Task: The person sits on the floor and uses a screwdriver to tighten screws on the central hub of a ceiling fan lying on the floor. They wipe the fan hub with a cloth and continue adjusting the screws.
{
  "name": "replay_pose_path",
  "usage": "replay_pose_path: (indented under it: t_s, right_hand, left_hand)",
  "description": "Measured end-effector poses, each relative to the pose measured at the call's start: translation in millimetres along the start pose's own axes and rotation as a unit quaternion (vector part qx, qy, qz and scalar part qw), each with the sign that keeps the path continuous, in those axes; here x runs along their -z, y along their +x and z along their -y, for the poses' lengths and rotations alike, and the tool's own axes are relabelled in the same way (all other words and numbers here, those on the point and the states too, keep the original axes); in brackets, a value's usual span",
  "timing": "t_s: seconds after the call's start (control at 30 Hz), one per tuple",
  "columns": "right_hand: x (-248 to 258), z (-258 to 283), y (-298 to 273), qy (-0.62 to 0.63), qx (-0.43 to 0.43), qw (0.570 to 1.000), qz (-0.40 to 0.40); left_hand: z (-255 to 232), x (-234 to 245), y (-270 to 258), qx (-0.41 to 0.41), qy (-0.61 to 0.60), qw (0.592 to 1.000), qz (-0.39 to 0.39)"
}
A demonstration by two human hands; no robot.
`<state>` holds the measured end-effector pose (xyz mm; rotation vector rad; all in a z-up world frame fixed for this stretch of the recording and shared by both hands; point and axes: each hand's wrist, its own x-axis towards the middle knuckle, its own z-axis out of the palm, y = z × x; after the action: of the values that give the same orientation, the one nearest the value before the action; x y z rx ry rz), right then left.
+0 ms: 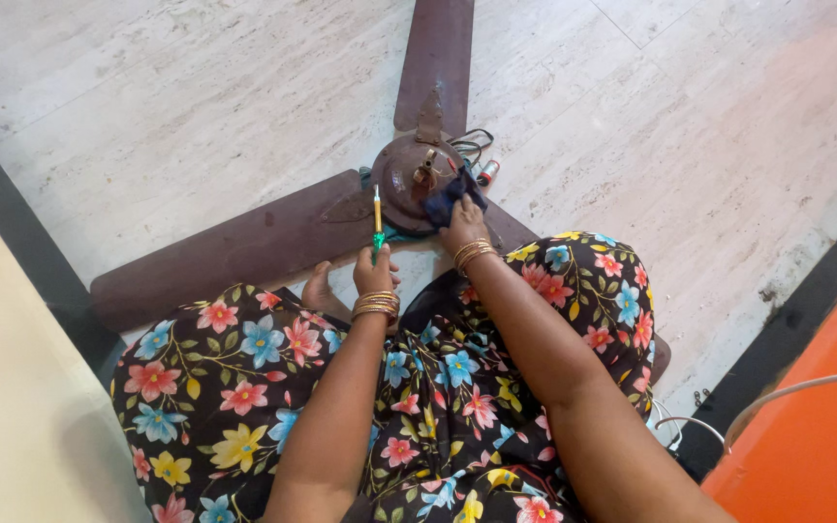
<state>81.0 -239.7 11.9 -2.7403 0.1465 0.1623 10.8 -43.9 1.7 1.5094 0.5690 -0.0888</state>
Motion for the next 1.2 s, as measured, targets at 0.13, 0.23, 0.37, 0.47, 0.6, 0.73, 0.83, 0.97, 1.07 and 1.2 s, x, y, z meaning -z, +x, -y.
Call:
replay_pose_path:
  t_s: [0.13,0.23,0.37,0.47,0.6,0.73,0.83,0.97,1.07,1.2]
  right_hand:
    - [-5,32,-29,-0.04,0.11,0.993,0.002]
    - [-12,53,-49,-0.048,0.181,0.982,0.011]
    - [-24,69,-40,-0.14,0.241,0.96,-0.006]
    - [-34,74,-19,-0.107,0.27,0.957,-0.027]
    - [-51,83,12,-0.157,0.281,0.943,-0.088]
    - [-58,99,40,-0.147,0.23,0.96,-0.062]
    - [-56,112,64,-0.155,0.183,0.969,-0.06]
    - [-48,127,102,-0.194,0.101,0.976,-0.019]
    - [-34,128,124,-0.2,0.068,0.977,0.0]
    - [5,118,156,-0.212,-0.008,0.962,0.173]
  left_hand:
    - [-3,-5,4,-0.004,-0.011,1.0,-0.011]
    - [-3,-6,7,-0.02,-0.029,0.999,-0.035]
    - [-3,-7,10,-0.039,-0.089,0.994,-0.057]
    - [-6,-10,10,-0.042,-0.134,0.988,-0.065]
    - [-7,-11,11,-0.039,-0.152,0.985,-0.072]
    - [-10,-13,10,-0.046,-0.181,0.98,-0.074]
    - [-13,-13,10,-0.044,-0.154,0.984,-0.077]
    - [-14,-13,9,-0.022,-0.161,0.984,-0.073]
    - [-14,-12,9,-0.024,-0.156,0.985,-0.07]
    - [-13,-17,8,-0.012,-0.203,0.978,-0.054]
